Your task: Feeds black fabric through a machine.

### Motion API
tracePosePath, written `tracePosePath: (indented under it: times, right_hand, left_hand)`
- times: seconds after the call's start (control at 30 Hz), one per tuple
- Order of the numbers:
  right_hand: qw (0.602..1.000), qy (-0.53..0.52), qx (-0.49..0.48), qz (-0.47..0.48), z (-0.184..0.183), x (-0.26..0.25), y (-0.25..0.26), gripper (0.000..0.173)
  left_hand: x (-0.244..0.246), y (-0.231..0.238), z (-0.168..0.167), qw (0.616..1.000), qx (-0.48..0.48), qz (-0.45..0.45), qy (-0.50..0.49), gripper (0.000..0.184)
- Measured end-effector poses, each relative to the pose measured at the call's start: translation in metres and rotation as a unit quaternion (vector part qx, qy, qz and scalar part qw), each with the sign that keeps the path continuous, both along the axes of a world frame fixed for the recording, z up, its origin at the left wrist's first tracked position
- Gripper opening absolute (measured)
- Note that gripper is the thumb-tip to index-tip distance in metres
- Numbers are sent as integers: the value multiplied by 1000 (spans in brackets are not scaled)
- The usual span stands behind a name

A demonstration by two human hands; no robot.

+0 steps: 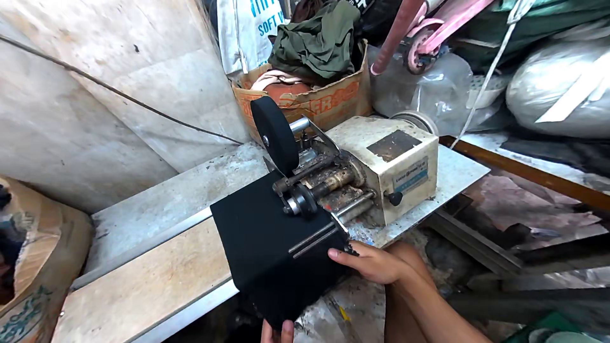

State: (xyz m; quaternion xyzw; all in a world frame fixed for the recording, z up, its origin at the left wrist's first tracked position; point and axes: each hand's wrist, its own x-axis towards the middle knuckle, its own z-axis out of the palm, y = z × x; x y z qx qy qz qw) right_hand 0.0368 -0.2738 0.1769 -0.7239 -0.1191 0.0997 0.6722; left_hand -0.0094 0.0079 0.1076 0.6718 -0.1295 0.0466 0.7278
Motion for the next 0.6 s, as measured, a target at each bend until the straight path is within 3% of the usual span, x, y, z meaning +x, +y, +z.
tracePosePath:
  times: [0.33, 0.6]
  right_hand:
    - [1000, 0, 6, 5, 0, 0, 0, 43]
    - [999, -23, 12, -34, 3, -5, 5, 35]
  left_hand:
    - [-4, -1, -1, 1000, -12, 2, 6, 18]
    - [-14, 11, -3, 998, 60, -12, 33, 18]
